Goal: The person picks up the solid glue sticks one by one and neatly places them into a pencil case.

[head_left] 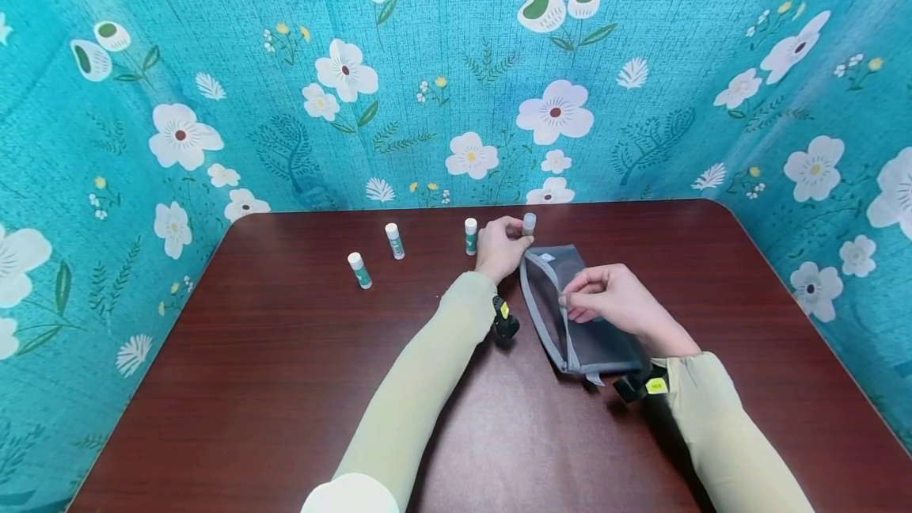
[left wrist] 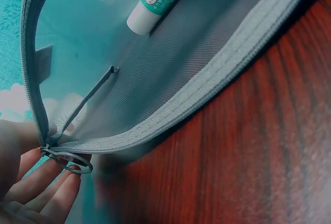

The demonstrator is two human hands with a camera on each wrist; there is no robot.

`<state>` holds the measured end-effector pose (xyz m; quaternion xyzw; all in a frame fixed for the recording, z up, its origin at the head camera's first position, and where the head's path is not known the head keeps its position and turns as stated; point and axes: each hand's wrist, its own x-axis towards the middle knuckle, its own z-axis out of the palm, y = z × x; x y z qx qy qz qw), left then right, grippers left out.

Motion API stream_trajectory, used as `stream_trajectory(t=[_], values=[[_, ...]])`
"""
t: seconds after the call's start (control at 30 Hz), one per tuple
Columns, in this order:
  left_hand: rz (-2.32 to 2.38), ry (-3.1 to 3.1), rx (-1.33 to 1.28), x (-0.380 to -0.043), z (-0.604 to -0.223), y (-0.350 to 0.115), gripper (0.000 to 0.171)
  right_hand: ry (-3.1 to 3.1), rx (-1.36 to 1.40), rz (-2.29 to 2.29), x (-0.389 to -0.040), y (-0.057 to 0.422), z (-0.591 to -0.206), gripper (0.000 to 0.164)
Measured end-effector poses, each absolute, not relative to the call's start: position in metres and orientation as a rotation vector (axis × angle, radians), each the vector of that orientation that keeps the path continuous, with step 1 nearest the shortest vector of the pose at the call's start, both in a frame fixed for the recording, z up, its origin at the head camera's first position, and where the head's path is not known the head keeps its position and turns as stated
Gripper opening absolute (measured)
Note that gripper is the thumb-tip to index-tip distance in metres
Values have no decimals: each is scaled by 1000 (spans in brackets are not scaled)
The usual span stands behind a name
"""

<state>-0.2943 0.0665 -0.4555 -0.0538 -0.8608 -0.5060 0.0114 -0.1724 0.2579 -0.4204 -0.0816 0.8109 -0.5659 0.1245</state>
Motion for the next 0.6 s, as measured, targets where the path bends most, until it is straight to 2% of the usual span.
stream_trajectory(t=[0.6], values=[[-1654, -2563, -217, -289, -440, 63, 26, 2393, -263, -1683, -174, 257, -426, 20]])
